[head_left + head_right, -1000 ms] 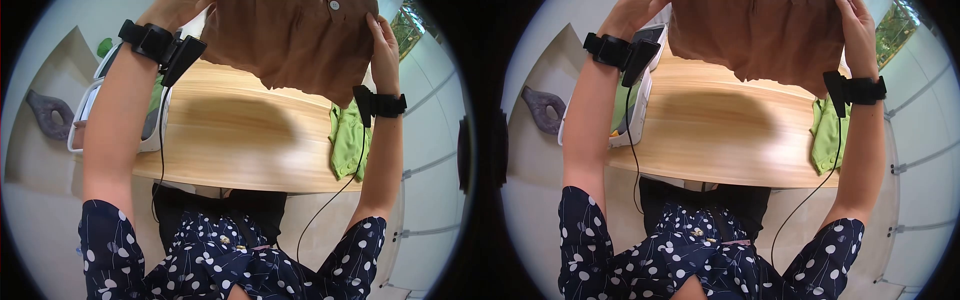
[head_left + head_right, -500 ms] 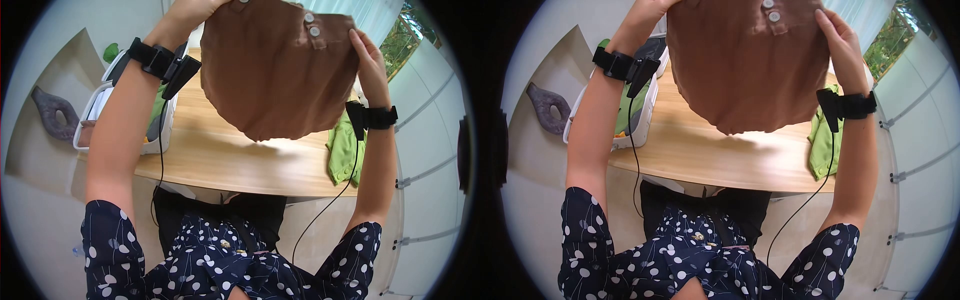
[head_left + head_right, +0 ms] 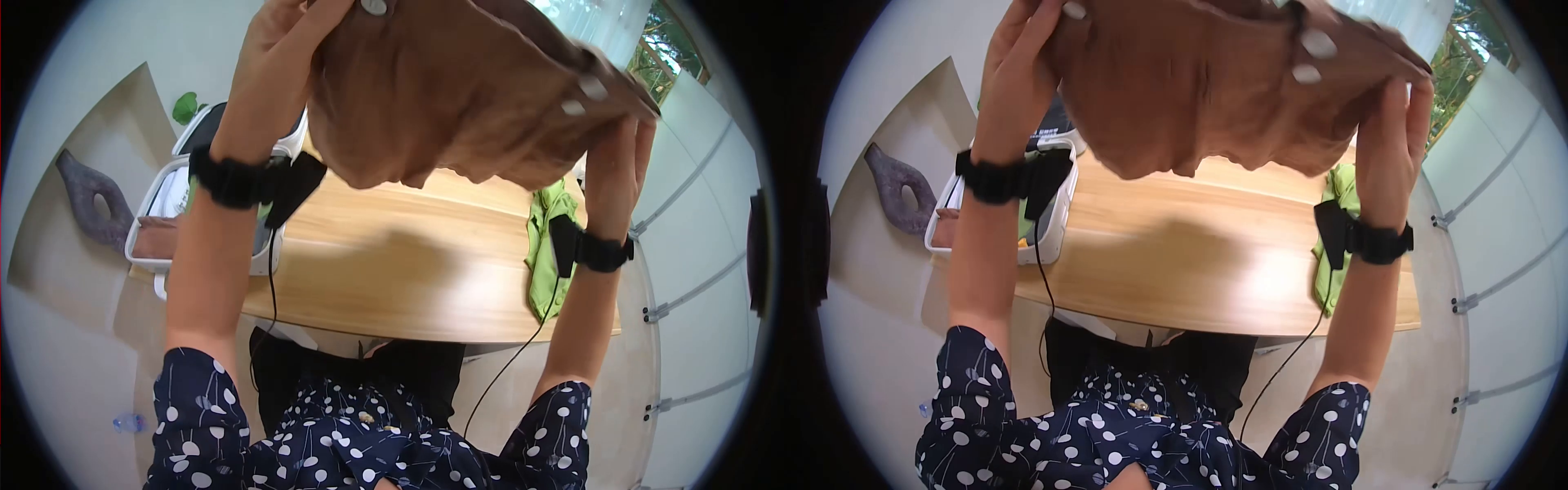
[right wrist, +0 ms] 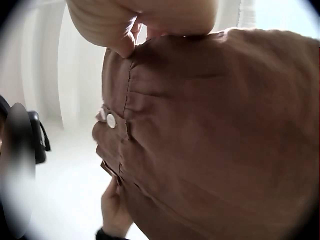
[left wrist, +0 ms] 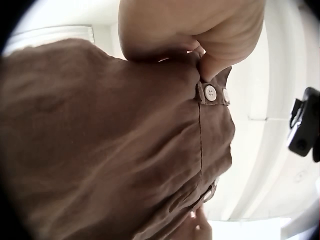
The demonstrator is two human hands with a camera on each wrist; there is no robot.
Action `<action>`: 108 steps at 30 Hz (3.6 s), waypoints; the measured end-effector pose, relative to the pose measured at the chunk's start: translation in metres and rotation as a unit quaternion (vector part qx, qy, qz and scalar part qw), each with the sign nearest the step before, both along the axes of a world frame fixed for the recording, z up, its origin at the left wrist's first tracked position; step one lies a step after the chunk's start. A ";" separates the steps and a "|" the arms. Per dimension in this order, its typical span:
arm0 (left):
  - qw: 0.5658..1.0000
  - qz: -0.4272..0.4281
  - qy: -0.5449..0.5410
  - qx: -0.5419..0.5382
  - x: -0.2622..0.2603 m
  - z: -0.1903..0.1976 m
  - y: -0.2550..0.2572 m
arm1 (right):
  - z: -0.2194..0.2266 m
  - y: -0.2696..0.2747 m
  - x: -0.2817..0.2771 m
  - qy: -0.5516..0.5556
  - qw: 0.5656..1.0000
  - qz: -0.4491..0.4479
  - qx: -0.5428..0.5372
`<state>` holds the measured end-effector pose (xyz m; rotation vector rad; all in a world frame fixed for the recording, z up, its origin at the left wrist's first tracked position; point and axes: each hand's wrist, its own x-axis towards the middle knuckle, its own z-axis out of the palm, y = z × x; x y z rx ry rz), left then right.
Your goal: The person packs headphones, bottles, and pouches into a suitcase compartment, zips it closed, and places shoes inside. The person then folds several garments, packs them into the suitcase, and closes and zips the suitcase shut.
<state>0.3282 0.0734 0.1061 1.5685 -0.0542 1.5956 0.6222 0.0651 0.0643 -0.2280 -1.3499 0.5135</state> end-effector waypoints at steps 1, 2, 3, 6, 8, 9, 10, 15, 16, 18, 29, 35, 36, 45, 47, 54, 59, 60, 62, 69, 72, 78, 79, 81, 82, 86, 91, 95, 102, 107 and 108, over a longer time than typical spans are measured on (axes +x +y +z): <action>1.000 -0.002 0.000 0.007 0.000 -0.005 -0.001 | 0.001 -0.005 -0.005 0.034 0.999 0.032 0.013; 0.999 -0.033 0.014 0.014 0.001 -0.013 0.002 | 0.000 -0.003 -0.005 0.040 0.998 0.056 -0.002; 0.997 -0.063 0.028 0.019 0.003 -0.019 0.000 | -0.011 0.012 0.003 0.000 0.992 0.122 0.029; 0.996 -0.066 0.057 -0.032 0.037 -0.030 -0.011 | -0.018 0.008 -0.020 -0.212 0.974 -0.057 0.059; 0.990 -0.023 0.134 -0.035 0.053 -0.044 -0.005 | -0.019 -0.008 -0.041 -0.077 0.971 0.206 -0.090; 0.987 0.004 0.160 -0.027 0.064 -0.047 -0.006 | -0.018 -0.010 -0.040 -0.077 0.969 0.213 -0.098; 0.987 -0.001 0.156 -0.034 0.070 -0.050 -0.009 | -0.019 -0.010 -0.042 -0.078 0.967 0.219 -0.106; 0.980 0.045 0.183 0.060 0.063 -0.063 0.011 | -0.032 -0.004 -0.057 -0.083 0.952 0.248 -0.157; 0.972 0.063 0.202 0.098 0.063 -0.063 0.011 | -0.034 -0.004 -0.058 -0.084 0.949 0.253 -0.165; 0.974 0.046 0.210 0.074 0.061 -0.062 0.008 | -0.036 -0.003 -0.059 -0.084 0.943 0.264 -0.186; 0.947 0.162 0.268 0.066 0.045 -0.050 0.010 | 0.021 -0.010 -0.026 -0.217 0.933 0.135 -0.253; 0.932 0.253 0.237 0.103 0.050 -0.038 0.006 | 0.032 -0.016 -0.040 -0.513 0.820 -0.247 -0.063; 0.937 0.235 0.246 0.081 0.049 -0.037 0.005 | 0.032 -0.014 -0.041 -0.482 0.836 -0.257 -0.053; 0.913 0.064 0.401 -0.034 0.016 -0.090 0.021 | 0.050 -0.001 -0.014 -0.398 0.871 -0.274 -0.085; 0.905 0.046 0.416 -0.081 0.007 -0.098 0.026 | 0.054 -0.002 -0.010 -0.419 0.858 -0.286 -0.079; 0.936 0.088 0.324 -0.107 -0.011 -0.081 0.024 | 0.049 0.008 0.009 -0.380 0.876 -0.255 -0.149; 0.929 0.100 0.349 -0.076 -0.013 -0.071 0.022 | 0.038 0.010 0.019 -0.347 0.885 -0.211 -0.226; 0.928 0.116 0.344 -0.088 -0.013 -0.068 0.021 | 0.034 0.009 0.019 -0.332 0.889 -0.195 -0.248; 0.919 0.166 0.343 -0.100 -0.016 -0.070 0.029 | 0.019 0.017 0.017 -0.321 0.897 -0.145 -0.266; 0.732 0.381 0.549 0.132 0.012 -0.168 0.085 | -0.127 0.078 0.052 -0.418 0.822 -0.133 -0.363; 0.742 0.333 0.557 0.168 0.032 -0.195 0.064 | -0.170 0.094 0.078 -0.475 0.758 -0.169 -0.415; 0.701 0.212 0.660 0.168 0.061 -0.221 0.035 | -0.160 0.072 0.064 -0.410 0.771 -0.154 -0.463; 0.702 0.211 0.659 0.169 0.063 -0.224 0.035 | -0.161 0.074 0.063 -0.408 0.777 -0.147 -0.457; 0.631 0.179 0.739 0.154 0.069 -0.229 0.028 | -0.158 0.074 0.065 -0.421 0.768 -0.152 -0.458; 0.613 0.165 0.759 0.144 0.070 -0.235 0.026 | -0.155 0.072 0.064 -0.403 0.780 -0.139 -0.459; 0.608 0.158 0.767 0.135 0.072 -0.235 0.026 | -0.133 0.062 0.048 -0.390 0.785 -0.130 -0.464; 0.668 0.162 0.716 0.122 0.057 -0.222 0.031 | -0.111 0.054 0.035 -0.378 0.786 -0.106 -0.477; 0.820 0.092 0.554 -0.114 0.032 -0.205 0.037 | -0.091 0.050 0.016 -0.350 0.804 -0.071 -0.475; 0.794 -0.020 0.267 -0.546 0.004 -0.231 0.053 | -0.075 0.027 -0.073 -0.439 0.782 0.101 -0.432; 0.803 -0.138 0.100 -0.571 -0.015 -0.249 0.053 | -0.104 0.048 -0.059 -0.477 0.753 0.020 -0.453; 0.824 -0.142 0.108 -0.537 -0.017 -0.252 0.050 | -0.115 0.055 -0.049 -0.497 0.735 -0.022 -0.461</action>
